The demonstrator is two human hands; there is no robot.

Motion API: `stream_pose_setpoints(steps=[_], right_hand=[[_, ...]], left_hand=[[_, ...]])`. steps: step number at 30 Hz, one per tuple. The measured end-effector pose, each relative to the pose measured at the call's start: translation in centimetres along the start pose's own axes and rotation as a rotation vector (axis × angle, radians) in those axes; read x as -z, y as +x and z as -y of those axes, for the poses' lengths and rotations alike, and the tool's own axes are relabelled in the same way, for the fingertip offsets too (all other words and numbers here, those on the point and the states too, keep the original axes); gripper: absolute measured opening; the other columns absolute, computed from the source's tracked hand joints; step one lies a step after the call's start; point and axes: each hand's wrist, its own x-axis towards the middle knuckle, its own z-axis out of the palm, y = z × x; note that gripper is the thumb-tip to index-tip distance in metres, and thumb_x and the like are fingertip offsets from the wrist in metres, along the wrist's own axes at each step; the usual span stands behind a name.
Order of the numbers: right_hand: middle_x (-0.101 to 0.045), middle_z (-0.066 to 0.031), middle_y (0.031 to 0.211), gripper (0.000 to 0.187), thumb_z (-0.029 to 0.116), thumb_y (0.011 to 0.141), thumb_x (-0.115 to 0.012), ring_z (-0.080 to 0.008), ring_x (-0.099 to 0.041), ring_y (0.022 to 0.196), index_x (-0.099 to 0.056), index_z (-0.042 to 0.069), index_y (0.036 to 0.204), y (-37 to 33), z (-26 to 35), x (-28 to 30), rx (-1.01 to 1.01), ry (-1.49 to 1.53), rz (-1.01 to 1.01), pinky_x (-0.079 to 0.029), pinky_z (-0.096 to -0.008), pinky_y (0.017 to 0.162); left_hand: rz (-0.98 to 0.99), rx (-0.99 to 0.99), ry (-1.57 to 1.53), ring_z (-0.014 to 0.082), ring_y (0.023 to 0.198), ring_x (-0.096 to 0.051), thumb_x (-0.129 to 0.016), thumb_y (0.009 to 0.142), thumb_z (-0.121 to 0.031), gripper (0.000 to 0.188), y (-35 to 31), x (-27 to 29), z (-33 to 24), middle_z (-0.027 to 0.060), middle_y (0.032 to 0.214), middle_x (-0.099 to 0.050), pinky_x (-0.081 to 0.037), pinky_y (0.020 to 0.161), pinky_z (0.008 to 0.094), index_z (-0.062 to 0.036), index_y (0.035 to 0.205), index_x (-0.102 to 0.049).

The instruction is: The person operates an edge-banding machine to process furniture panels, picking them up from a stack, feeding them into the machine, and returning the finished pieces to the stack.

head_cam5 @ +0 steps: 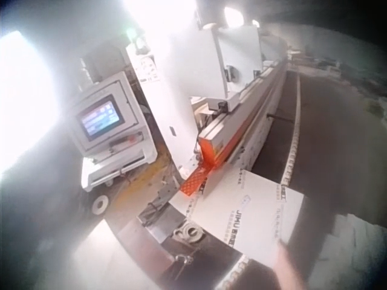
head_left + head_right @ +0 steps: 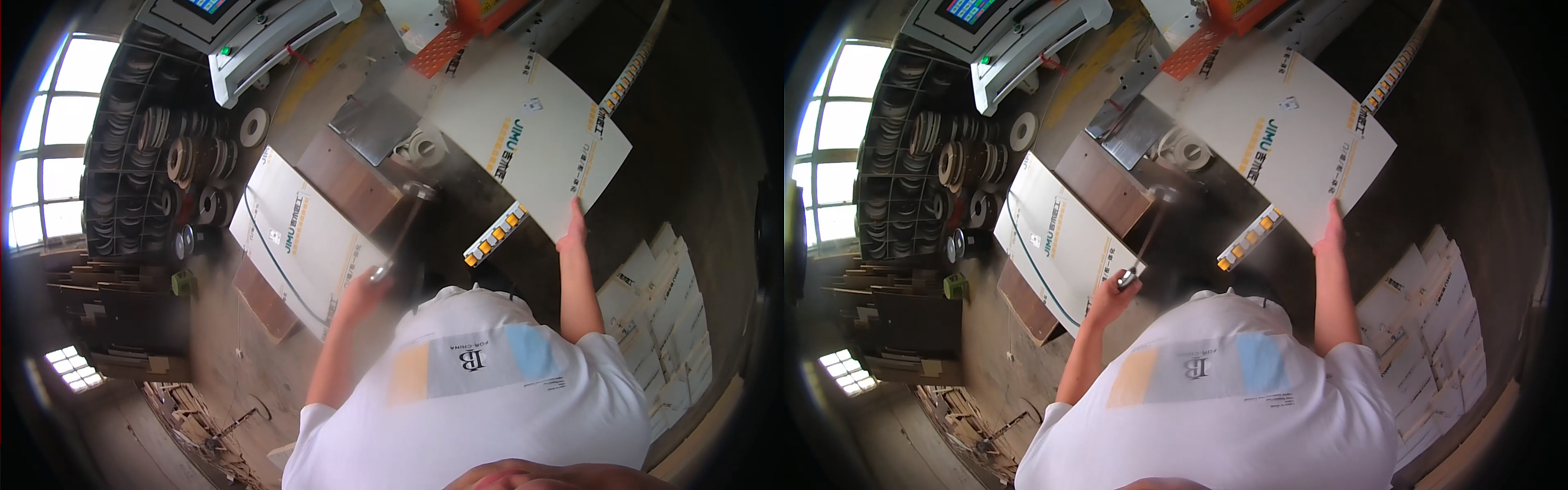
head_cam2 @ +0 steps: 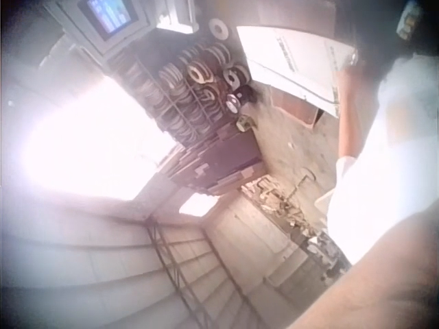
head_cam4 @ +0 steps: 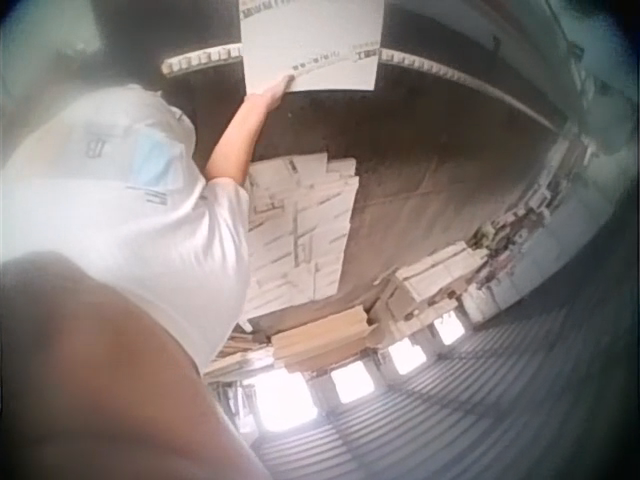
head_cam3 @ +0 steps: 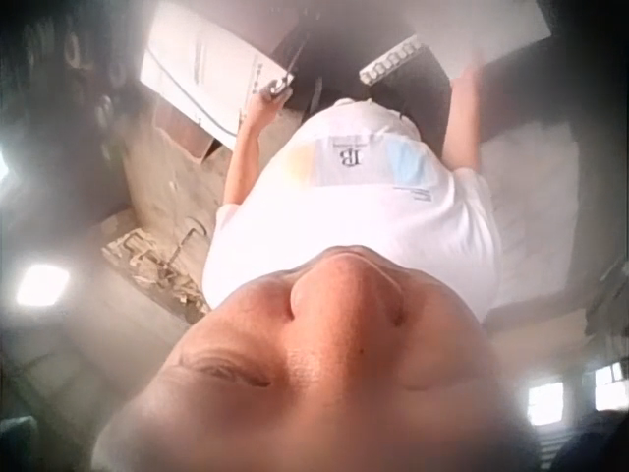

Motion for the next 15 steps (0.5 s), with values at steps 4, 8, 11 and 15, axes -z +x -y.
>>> stream_pose_setpoints(steps=[4, 8, 11, 15], right_hand=[[-0.065, -0.0114, 0.129, 0.046, 0.033, 0.102, -0.059, -0.0286, -0.063, 0.114, -0.056, 0.0, 0.133, 4.8, 2.2, 3.2, 0.141, 0.087, -0.07, -0.051, -0.0404, 0.098], [-0.065, -0.014, 0.122, 0.039, 0.023, 0.099, -0.063, -0.0248, -0.064, 0.11, -0.056, -0.004, 0.127, 3.4, 2.8, 2.5, 0.854, -0.445, -0.307, -0.05, -0.0349, 0.097], [-0.068, -0.01, 0.113, 0.032, 0.022, 0.099, -0.064, -0.021, -0.065, 0.103, -0.063, -0.003, 0.12, -2.0, -0.3, -1.2, 1.006, -0.498, -0.053, -0.049, -0.0307, 0.095], [-0.07, -0.0032, 0.09, 0.023, 0.024, 0.098, -0.061, -0.0121, -0.065, 0.081, -0.072, 0.003, 0.1, -12.5, -9.6, -7.6, 0.336, -0.869, 0.677, -0.051, -0.0264, 0.077]], left_hand=[[0.281, -0.063, 0.413, 0.0272, 0.075, -0.067, -0.068, 0.093, -0.04, 0.035, -2.4, 0.5, -2.3, 0.011, 0.08, -0.069, -0.05, 0.069, 0.04, -0.0095, 0.11, -0.065], [0.347, -0.01, 0.373, 0.0306, 0.086, -0.068, -0.068, 0.092, -0.042, 0.043, -4.9, 2.6, -1.9, 0.0141, 0.087, -0.071, -0.051, 0.076, 0.0411, -0.0094, 0.119, -0.064], [0.1, 0.04, 0.085, 0.0185, 0.064, -0.063, -0.07, 0.094, -0.032, 0.039, -4.7, 3.9, 10.2, 0.0086, 0.076, -0.067, -0.048, 0.057, 0.0346, -0.0038, 0.118, -0.063], [-0.408, 0.413, -0.662, 0.0084, 0.048, -0.048, -0.066, 0.096, -0.022, 0.015, -5.6, 9.3, 21.0, -0.0007, 0.064, -0.053, -0.036, 0.04, 0.0278, -0.0088, 0.099, -0.059]])
